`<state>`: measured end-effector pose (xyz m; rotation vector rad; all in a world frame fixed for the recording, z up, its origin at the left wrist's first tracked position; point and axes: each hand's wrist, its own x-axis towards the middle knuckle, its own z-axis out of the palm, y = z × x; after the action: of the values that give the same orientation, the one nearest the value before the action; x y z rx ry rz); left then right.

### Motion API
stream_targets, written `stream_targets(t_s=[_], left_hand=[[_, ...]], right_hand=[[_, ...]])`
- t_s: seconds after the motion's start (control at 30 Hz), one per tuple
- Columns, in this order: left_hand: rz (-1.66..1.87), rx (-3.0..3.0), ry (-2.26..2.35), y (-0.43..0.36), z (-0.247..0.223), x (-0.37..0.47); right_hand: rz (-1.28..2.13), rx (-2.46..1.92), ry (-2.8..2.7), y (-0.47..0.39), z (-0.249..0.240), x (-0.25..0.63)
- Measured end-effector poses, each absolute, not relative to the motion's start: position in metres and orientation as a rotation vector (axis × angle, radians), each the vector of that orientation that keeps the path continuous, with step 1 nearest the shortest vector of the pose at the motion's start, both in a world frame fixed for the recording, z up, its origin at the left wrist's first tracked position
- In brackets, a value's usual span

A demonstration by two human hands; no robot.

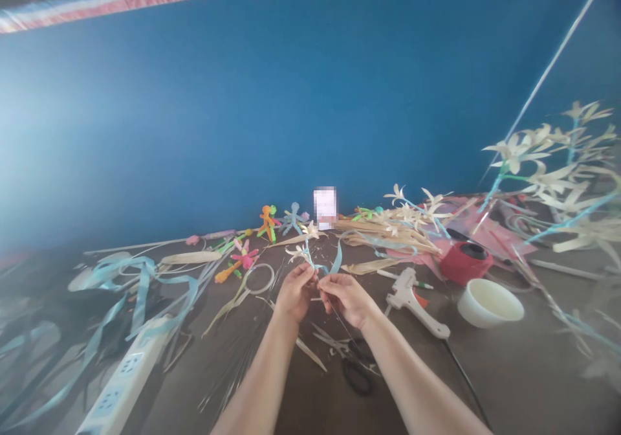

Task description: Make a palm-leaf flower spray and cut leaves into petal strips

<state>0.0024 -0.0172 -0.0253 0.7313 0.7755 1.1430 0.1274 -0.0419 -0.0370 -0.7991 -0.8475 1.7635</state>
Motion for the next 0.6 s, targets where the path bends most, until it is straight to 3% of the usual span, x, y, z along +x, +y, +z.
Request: stream_targets(t_s=[0.6], left_hand=[[1.019,0.792,0.762,-0.0151,-0.03,-0.0015]], right_hand=[[1.859,-0.76,-0.858,-0.0397,-0.0341,0.1288]])
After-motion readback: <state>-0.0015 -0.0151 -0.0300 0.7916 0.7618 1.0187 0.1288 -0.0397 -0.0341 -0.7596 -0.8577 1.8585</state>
